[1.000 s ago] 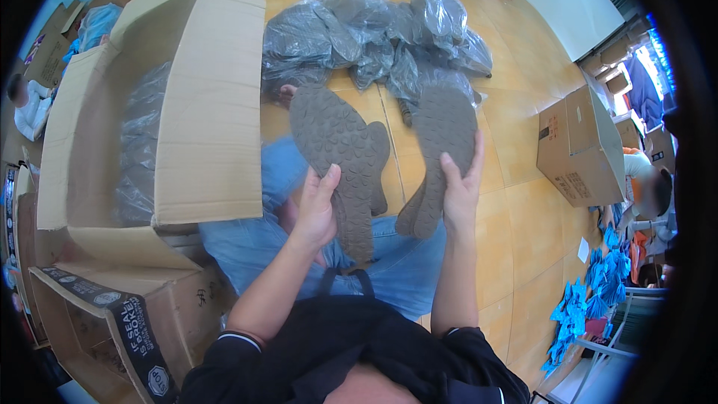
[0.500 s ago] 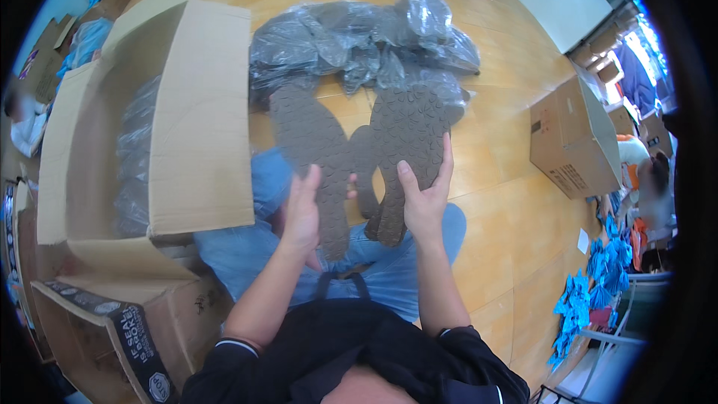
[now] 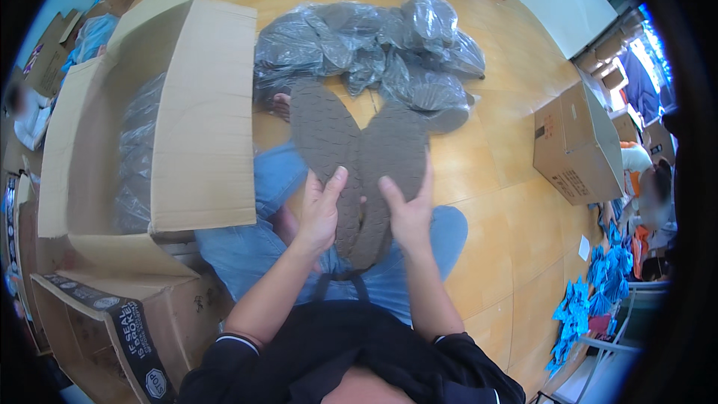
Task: The person sits on the floor and repeatedly unpacks stacks of shoe insoles from plastic bags, separates them, and places them into a cardboard box. The person handles the insoles by hand, turning them over and stacking them before packing.
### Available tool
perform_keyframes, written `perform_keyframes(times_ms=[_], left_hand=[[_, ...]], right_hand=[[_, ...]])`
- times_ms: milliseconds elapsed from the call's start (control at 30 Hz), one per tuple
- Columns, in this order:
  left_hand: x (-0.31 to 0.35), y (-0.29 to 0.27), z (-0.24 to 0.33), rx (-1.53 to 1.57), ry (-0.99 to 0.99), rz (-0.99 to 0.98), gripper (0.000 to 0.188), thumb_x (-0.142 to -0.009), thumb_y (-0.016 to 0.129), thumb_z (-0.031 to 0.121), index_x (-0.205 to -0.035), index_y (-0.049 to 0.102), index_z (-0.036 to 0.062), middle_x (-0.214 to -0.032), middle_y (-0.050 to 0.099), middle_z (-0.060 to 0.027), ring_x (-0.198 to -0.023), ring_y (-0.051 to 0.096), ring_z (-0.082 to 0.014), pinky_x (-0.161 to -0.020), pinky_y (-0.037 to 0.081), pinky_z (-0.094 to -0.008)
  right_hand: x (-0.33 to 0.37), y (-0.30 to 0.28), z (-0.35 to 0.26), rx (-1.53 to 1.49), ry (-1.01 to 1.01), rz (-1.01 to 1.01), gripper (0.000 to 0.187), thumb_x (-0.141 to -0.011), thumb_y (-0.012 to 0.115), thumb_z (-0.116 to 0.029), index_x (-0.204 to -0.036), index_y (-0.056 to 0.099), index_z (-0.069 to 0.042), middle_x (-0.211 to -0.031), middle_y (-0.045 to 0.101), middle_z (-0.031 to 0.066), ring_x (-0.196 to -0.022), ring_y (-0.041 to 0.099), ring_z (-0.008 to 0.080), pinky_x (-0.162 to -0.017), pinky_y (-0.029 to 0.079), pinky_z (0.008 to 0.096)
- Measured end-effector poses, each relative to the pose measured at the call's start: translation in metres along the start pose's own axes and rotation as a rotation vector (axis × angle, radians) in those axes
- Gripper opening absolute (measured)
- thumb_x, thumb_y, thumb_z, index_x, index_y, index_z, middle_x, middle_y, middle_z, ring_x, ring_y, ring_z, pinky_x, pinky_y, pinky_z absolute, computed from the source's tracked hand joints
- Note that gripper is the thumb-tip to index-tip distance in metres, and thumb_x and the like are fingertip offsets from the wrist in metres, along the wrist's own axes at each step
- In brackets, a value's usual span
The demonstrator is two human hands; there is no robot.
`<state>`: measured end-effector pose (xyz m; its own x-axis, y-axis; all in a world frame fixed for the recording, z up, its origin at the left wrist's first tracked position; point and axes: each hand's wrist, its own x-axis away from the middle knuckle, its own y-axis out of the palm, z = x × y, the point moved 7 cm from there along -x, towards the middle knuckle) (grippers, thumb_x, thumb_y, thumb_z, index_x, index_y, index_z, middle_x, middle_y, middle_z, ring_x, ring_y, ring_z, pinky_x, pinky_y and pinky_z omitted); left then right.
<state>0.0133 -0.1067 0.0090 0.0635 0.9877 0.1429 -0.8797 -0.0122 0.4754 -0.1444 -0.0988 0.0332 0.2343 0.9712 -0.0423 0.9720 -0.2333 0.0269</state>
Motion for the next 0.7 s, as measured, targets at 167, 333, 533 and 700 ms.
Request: perform_keyframes(times_ms=[167, 333, 533, 700], left_hand=[[0.002, -0.005, 0.003, 0.369, -0.089, -0.111, 0.057, -0.103, 0.029, 0.050, -0.138, 0.038, 0.0049, -0.119, 0.059, -0.0129, -0.100, 0.062, -0.0225, -0.077, 0.054, -0.0360], [-0.002, 0.008, 0.009, 0.052, 0.165, 0.048, 0.044, -0.104, 0.043, 0.032, -0.139, 0.039, 0.0053, -0.125, 0.057, -0.0115, -0.106, 0.060, -0.0212, -0.085, 0.052, -0.0366], [0.005, -0.008, -0.007, 0.230, -0.111, 0.058, 0.041, -0.102, 0.048, 0.020, -0.139, 0.039, 0.0048, -0.133, 0.053, -0.0091, -0.119, 0.053, -0.0183, -0.101, 0.043, -0.0342], [0.005, -0.001, 0.000, 0.130, 0.085, 0.000, 0.039, -0.099, 0.052, 0.013, -0.136, 0.041, 0.0035, -0.130, 0.056, -0.0103, -0.119, 0.053, -0.0173, -0.102, 0.042, -0.0327]], right_hand=[[-0.010, -0.022, -0.004, -0.202, 0.009, 0.148, 0.082, -0.086, 0.068, -0.005, -0.151, 0.018, -0.002, -0.141, 0.042, 0.0186, -0.127, 0.045, 0.0248, -0.107, 0.037, 0.0360], [0.005, 0.009, -0.003, 0.000, -0.142, -0.066, 0.083, -0.084, 0.073, -0.010, -0.148, 0.022, 0.001, -0.134, 0.047, 0.0165, -0.123, 0.047, 0.0236, -0.106, 0.037, 0.0360], [0.001, -0.013, 0.017, -0.238, 0.068, 0.038, 0.070, -0.088, 0.069, -0.011, -0.143, 0.028, 0.001, -0.130, 0.051, 0.0145, -0.118, 0.051, 0.0226, -0.102, 0.040, 0.0360], [0.010, -0.012, 0.015, -0.141, -0.007, -0.032, 0.067, -0.089, 0.067, -0.010, -0.143, 0.029, 0.000, -0.130, 0.051, 0.0135, -0.117, 0.052, 0.0223, -0.102, 0.041, 0.0365]])
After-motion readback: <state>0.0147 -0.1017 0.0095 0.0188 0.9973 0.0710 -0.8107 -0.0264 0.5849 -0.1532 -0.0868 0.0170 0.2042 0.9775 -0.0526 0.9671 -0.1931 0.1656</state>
